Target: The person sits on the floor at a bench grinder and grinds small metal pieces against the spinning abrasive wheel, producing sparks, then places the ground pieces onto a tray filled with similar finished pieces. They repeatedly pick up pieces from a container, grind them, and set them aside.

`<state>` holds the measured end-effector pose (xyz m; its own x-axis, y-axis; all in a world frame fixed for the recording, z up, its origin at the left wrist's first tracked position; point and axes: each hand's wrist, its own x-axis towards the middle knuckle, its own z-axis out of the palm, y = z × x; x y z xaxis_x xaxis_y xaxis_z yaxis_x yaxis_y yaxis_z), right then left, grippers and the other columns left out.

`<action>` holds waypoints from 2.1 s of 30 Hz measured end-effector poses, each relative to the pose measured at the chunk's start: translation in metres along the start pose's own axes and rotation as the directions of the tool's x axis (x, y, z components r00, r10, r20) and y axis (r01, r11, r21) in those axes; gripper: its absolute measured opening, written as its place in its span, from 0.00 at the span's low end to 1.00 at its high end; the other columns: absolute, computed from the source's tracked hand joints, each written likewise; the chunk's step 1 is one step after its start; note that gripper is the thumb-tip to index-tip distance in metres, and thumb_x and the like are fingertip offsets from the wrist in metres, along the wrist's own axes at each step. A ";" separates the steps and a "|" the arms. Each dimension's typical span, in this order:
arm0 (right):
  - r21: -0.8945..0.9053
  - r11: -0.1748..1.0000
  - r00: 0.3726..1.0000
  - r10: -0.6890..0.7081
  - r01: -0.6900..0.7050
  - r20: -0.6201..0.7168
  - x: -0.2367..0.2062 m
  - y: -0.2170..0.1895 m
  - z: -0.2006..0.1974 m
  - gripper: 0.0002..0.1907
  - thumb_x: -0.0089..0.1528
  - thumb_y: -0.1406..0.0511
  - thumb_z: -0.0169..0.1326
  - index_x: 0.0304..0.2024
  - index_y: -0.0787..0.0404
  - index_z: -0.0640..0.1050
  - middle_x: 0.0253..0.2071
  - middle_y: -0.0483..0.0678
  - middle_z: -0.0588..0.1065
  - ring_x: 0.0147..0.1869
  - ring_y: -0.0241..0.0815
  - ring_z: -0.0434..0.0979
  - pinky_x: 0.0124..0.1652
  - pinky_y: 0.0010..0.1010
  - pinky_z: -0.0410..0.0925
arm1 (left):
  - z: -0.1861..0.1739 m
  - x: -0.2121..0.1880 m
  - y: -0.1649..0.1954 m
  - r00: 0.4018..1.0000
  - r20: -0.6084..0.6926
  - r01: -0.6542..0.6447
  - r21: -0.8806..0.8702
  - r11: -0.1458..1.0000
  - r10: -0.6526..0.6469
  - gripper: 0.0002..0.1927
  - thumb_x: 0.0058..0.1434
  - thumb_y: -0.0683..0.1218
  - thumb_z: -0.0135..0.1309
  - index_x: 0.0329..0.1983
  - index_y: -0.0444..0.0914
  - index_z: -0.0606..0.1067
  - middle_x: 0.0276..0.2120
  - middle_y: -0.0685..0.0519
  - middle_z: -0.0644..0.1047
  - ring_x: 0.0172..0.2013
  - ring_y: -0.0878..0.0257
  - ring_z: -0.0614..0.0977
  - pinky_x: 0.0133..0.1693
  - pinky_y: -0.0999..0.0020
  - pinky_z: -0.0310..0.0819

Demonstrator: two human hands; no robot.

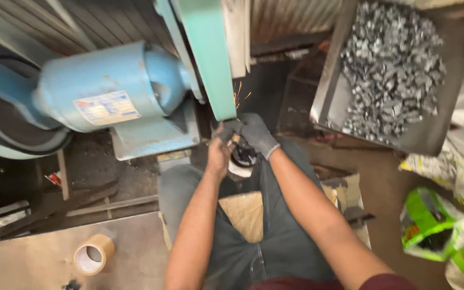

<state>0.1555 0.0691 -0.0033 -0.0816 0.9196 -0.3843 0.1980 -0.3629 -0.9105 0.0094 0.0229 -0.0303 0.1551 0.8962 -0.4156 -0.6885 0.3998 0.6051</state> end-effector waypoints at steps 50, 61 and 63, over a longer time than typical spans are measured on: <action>-0.002 0.993 0.991 -0.120 0.121 0.063 -0.017 -0.003 -0.008 0.18 0.65 0.57 0.56 0.48 0.64 0.80 0.34 0.47 0.79 0.34 0.35 0.76 0.34 0.30 0.69 | 0.006 0.009 0.010 0.674 0.151 -0.437 0.871 0.226 0.723 0.16 0.55 0.38 0.53 0.48 0.32 0.78 0.37 0.41 0.81 0.38 0.49 0.83 0.43 0.62 0.76; -0.088 0.915 0.917 -0.397 0.393 -0.042 -0.046 0.000 -0.005 0.17 0.64 0.64 0.57 0.54 0.64 0.79 0.43 0.46 0.81 0.42 0.34 0.80 0.42 0.29 0.74 | 0.003 -0.001 0.010 0.839 0.005 -0.321 0.812 0.488 0.544 0.14 0.59 0.40 0.55 0.49 0.32 0.75 0.32 0.45 0.81 0.32 0.61 0.83 0.36 0.64 0.76; -0.217 0.731 0.728 -0.677 0.647 -0.109 -0.056 0.000 -0.007 0.17 0.65 0.66 0.59 0.55 0.65 0.79 0.48 0.49 0.81 0.50 0.36 0.80 0.50 0.31 0.72 | 0.003 -0.003 0.008 0.885 0.002 -0.308 0.751 0.584 0.465 0.12 0.62 0.41 0.55 0.48 0.32 0.76 0.33 0.48 0.82 0.33 0.62 0.83 0.35 0.65 0.77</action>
<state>0.1671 0.0189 0.0189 -0.0870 0.9315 0.3532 0.3040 0.3624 -0.8810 0.0056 0.0236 -0.0223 -0.1814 0.9797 -0.0857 0.0820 0.1019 0.9914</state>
